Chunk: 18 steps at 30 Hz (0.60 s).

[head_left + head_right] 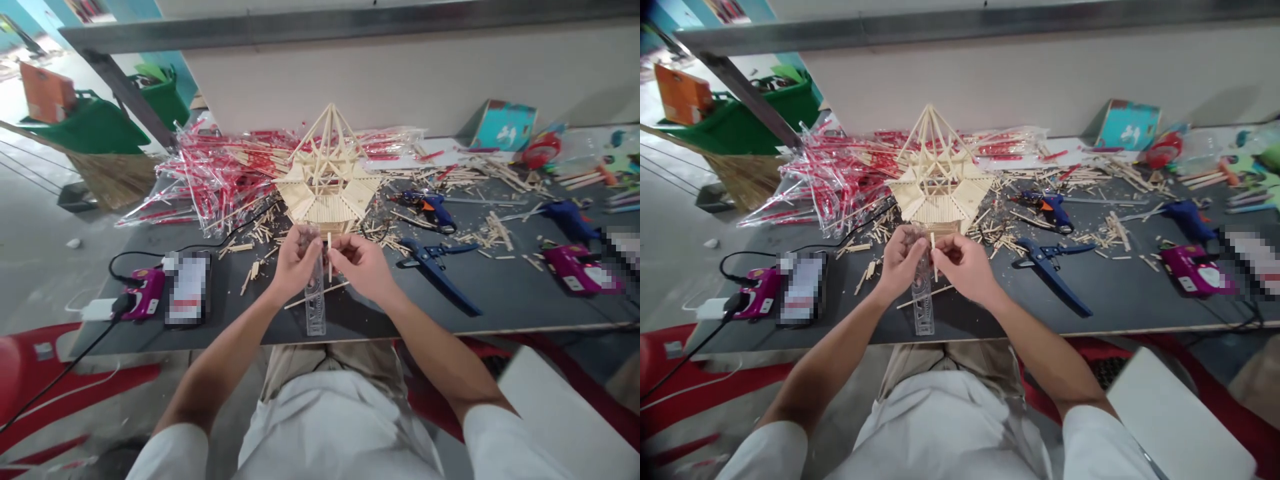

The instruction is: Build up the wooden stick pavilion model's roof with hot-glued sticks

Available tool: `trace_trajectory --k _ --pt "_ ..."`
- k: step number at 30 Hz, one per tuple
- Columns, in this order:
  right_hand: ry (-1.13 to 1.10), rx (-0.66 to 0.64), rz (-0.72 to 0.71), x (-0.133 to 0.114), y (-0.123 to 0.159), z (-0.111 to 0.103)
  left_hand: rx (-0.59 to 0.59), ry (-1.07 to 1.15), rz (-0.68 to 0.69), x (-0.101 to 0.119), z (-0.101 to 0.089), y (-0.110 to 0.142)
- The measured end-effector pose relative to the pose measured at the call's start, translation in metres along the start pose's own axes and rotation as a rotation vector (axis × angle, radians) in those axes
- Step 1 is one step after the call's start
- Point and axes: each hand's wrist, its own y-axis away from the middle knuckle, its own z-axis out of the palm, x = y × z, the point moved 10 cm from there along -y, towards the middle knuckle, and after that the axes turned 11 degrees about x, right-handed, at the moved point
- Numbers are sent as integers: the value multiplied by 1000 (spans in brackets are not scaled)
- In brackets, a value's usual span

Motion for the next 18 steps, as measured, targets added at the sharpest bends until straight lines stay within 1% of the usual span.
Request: trace_trajectory --k 2,6,11,15,18 --pt "-41 36 35 12 -1 -1 6 0 21 2 1 0" --pt "-112 38 88 23 -10 -2 93 -23 96 4 -1 -3" --pt "-130 31 73 23 -11 -1 80 -20 53 -5 1 -6" --pt "-145 -15 61 22 -8 6 84 -14 41 -9 -3 -7" --pt "-167 -3 59 21 -6 6 86 -48 49 -10 -6 -8"
